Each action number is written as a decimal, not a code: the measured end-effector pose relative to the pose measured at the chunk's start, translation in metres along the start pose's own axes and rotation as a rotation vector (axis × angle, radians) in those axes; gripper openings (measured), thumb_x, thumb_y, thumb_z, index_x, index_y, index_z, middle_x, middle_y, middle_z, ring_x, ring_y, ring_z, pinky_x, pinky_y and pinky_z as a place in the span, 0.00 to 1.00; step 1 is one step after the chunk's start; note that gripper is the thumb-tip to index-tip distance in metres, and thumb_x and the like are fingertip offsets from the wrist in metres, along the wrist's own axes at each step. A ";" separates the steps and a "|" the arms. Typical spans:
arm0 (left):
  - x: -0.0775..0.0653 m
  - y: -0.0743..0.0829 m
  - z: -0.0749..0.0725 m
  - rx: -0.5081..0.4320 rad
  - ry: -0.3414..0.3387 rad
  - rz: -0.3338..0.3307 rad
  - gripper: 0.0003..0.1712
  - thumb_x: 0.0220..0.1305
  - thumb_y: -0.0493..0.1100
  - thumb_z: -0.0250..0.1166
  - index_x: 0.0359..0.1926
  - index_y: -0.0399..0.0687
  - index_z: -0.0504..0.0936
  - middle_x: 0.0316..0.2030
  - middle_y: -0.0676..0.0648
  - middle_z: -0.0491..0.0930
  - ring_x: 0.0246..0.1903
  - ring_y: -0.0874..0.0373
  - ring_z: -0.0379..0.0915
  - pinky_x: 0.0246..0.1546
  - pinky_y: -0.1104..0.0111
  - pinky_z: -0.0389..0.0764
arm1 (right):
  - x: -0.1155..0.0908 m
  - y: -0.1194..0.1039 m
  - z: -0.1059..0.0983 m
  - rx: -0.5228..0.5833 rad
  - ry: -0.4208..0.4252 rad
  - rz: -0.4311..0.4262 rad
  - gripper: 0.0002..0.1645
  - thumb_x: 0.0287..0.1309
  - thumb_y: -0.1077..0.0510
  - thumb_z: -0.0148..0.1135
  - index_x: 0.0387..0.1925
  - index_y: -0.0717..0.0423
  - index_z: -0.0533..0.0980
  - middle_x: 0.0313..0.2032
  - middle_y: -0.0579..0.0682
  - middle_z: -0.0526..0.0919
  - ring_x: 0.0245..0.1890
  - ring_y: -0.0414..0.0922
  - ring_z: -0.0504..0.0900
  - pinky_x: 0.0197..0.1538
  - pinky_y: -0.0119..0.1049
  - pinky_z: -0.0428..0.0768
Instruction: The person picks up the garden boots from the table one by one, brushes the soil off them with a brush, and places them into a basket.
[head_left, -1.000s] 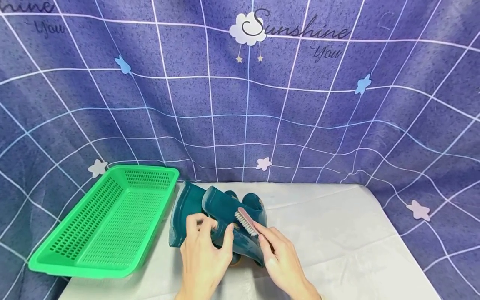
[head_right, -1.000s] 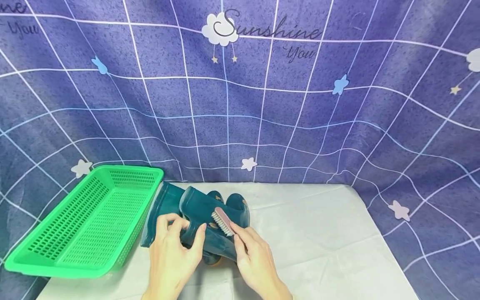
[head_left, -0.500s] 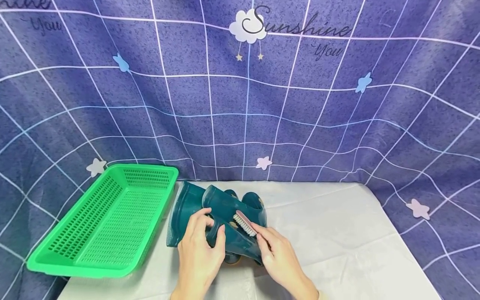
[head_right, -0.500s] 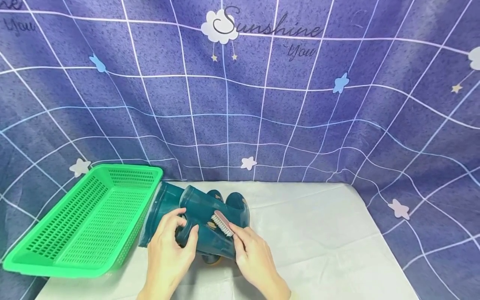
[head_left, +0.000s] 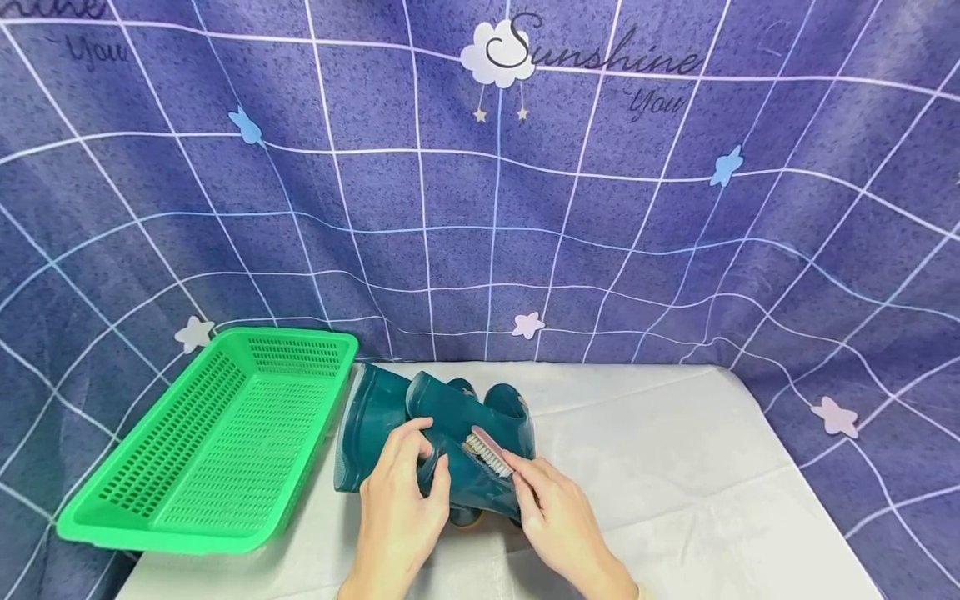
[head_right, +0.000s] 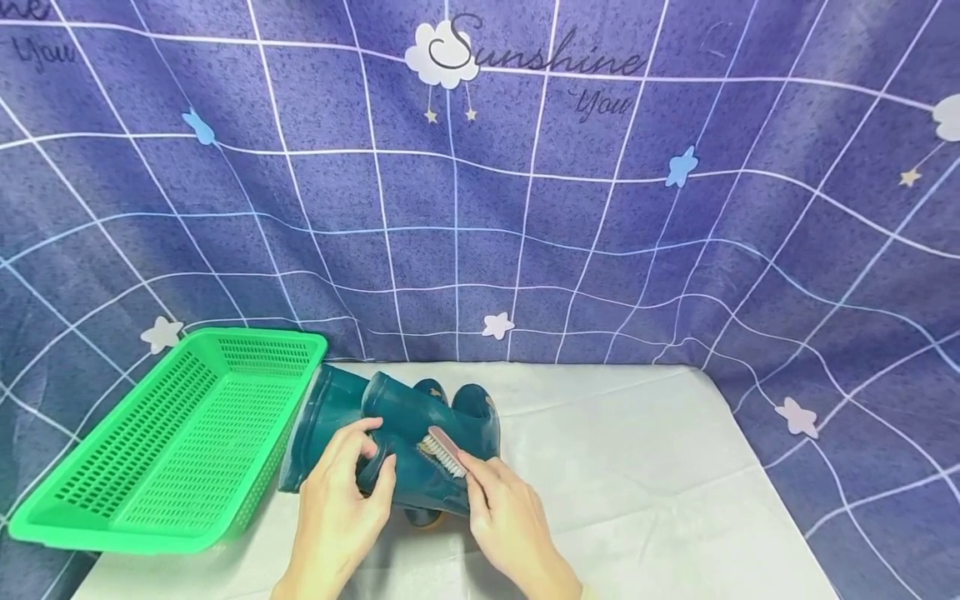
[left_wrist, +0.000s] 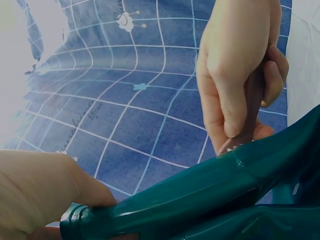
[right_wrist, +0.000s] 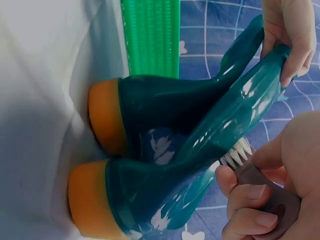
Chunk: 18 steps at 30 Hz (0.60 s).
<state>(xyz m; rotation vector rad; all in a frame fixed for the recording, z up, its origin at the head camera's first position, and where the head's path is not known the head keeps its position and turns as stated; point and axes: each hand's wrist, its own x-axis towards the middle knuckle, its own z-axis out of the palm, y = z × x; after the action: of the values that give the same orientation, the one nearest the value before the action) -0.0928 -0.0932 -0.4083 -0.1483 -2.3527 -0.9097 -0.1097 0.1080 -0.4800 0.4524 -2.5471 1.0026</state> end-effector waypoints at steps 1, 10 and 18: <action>0.000 0.000 0.000 0.000 -0.005 0.000 0.19 0.58 0.32 0.76 0.30 0.51 0.72 0.57 0.47 0.86 0.32 0.55 0.80 0.23 0.69 0.71 | 0.000 0.001 -0.001 -0.012 0.008 0.002 0.22 0.72 0.60 0.66 0.62 0.39 0.85 0.38 0.34 0.85 0.31 0.29 0.72 0.33 0.30 0.75; 0.000 0.000 -0.001 -0.038 0.020 0.034 0.21 0.55 0.31 0.78 0.30 0.52 0.72 0.54 0.49 0.86 0.38 0.56 0.82 0.27 0.65 0.79 | 0.001 -0.005 -0.008 0.117 0.094 -0.099 0.25 0.73 0.62 0.64 0.67 0.41 0.82 0.37 0.35 0.82 0.29 0.27 0.69 0.31 0.20 0.71; -0.002 0.003 -0.002 -0.036 0.018 -0.058 0.18 0.58 0.38 0.80 0.34 0.51 0.76 0.62 0.44 0.80 0.40 0.50 0.84 0.29 0.59 0.80 | -0.001 -0.004 -0.006 0.057 0.022 -0.054 0.23 0.72 0.62 0.66 0.64 0.42 0.84 0.36 0.32 0.81 0.28 0.26 0.68 0.30 0.23 0.71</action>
<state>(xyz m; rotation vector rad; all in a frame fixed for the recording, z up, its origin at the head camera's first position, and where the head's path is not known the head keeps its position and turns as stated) -0.0894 -0.0925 -0.4061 -0.0856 -2.3356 -0.9774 -0.1061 0.1089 -0.4739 0.5204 -2.4789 1.0562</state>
